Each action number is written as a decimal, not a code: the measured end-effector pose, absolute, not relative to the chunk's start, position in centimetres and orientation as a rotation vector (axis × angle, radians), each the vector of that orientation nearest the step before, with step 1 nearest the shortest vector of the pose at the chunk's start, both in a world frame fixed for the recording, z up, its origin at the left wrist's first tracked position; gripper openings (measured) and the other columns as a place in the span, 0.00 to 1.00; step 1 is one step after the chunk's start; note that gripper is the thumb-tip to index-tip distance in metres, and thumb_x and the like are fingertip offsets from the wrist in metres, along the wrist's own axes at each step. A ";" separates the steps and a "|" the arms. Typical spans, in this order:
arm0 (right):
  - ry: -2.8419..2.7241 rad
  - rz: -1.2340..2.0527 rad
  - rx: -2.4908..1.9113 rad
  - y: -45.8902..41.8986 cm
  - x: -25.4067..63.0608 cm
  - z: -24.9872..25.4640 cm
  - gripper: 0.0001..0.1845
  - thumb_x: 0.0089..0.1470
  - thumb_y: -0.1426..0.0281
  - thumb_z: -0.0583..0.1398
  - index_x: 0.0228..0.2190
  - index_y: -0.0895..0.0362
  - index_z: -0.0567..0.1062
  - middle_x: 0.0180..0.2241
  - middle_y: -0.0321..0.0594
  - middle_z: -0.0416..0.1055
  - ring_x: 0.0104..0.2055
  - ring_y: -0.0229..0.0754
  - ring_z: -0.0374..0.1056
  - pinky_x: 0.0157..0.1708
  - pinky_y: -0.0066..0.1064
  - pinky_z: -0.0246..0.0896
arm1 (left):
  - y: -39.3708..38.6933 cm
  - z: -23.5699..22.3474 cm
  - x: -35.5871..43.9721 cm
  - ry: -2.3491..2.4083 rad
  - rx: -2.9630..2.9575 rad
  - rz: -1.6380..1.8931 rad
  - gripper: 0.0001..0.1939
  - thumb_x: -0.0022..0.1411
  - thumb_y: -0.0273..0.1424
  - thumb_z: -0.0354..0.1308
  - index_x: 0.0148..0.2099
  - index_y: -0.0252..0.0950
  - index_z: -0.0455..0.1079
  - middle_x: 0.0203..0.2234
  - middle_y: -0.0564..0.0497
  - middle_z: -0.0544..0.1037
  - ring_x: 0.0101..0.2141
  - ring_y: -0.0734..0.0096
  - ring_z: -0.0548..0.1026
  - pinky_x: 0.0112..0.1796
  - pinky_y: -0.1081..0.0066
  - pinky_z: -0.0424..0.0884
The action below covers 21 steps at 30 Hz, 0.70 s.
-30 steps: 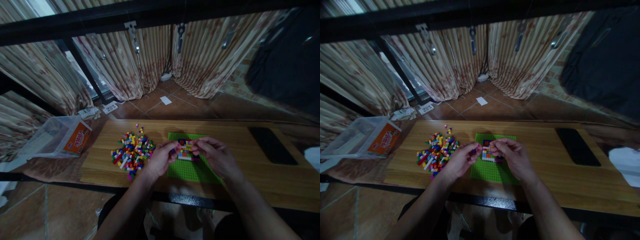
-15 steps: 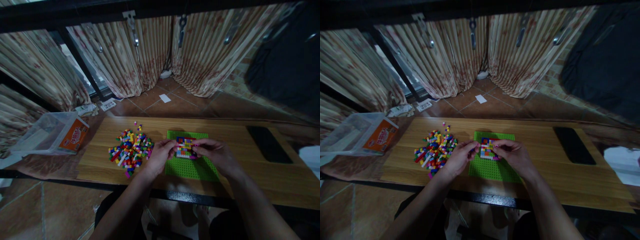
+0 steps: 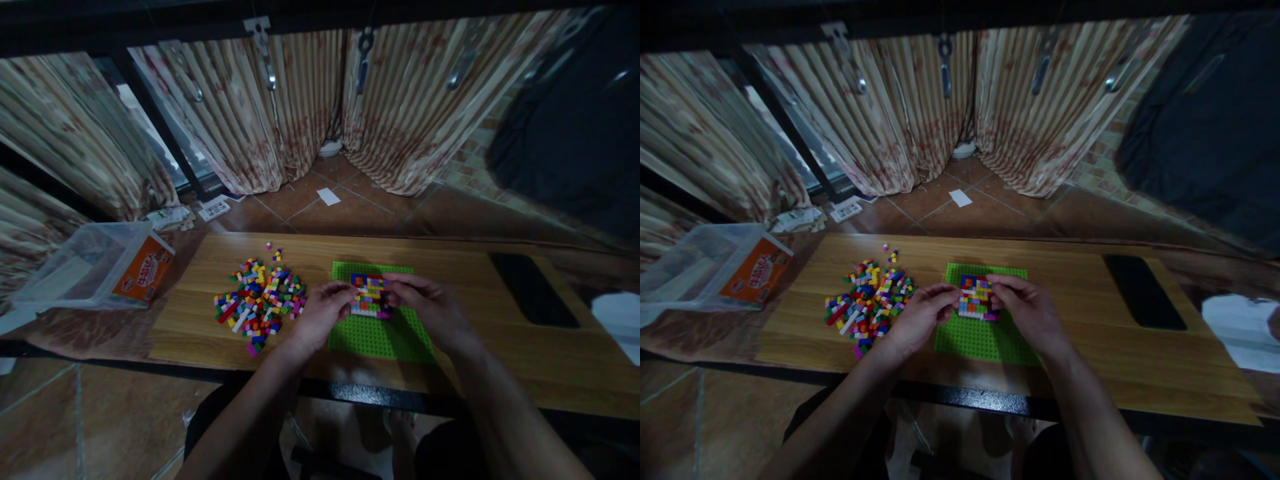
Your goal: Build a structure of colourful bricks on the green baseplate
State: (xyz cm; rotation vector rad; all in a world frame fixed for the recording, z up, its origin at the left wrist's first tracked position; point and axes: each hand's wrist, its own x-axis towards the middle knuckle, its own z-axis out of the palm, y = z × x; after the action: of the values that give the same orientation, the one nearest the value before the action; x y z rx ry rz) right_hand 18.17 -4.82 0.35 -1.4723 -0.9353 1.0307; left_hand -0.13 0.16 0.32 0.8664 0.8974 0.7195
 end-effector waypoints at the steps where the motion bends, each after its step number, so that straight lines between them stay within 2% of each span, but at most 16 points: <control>1: -0.929 1.035 -1.483 -4.8 18.3 0.4 0.15 0.45 0.59 0.67 0.36 0.52 0.82 0.33 0.38 0.80 0.28 0.37 0.72 0.33 0.33 0.72 | 0.1 0.3 -0.1 0.899 0.870 0.718 0.10 0.49 0.33 0.65 0.32 0.31 0.73 0.19 0.56 0.69 0.18 0.83 0.60 0.21 0.75 0.49; 8: -1.072 1.002 -1.567 -5.0 19.5 0.5 0.18 0.49 0.57 0.63 0.39 0.54 0.81 0.31 0.39 0.79 0.28 0.39 0.72 0.32 0.35 0.71 | 0.1 0.2 -0.1 0.898 0.895 0.719 0.10 0.49 0.33 0.64 0.32 0.32 0.73 0.19 0.56 0.69 0.18 0.83 0.59 0.21 0.75 0.49; 14: -1.288 0.884 -1.641 -5.4 19.5 -0.2 0.13 0.47 0.61 0.64 0.34 0.54 0.81 0.36 0.40 0.79 0.37 0.45 0.75 0.39 0.37 0.71 | 0.1 0.3 -0.1 0.904 0.904 0.717 0.10 0.48 0.34 0.64 0.31 0.32 0.72 0.19 0.57 0.68 0.18 0.83 0.59 0.22 0.75 0.50; 21: -1.689 0.561 -1.744 -5.5 18.7 -0.8 0.06 0.54 0.67 0.60 0.31 0.53 0.78 0.33 0.39 0.77 0.34 0.43 0.73 0.37 0.37 0.66 | 0.1 0.1 0.0 0.909 0.918 0.714 0.10 0.50 0.34 0.64 0.31 0.32 0.73 0.19 0.57 0.68 0.19 0.82 0.59 0.22 0.75 0.50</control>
State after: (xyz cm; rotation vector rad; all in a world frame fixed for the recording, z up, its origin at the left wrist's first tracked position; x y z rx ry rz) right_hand 18.68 -5.49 -0.83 -1.7439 -1.6894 0.5605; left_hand -0.03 0.10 0.13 0.9179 0.9089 0.7135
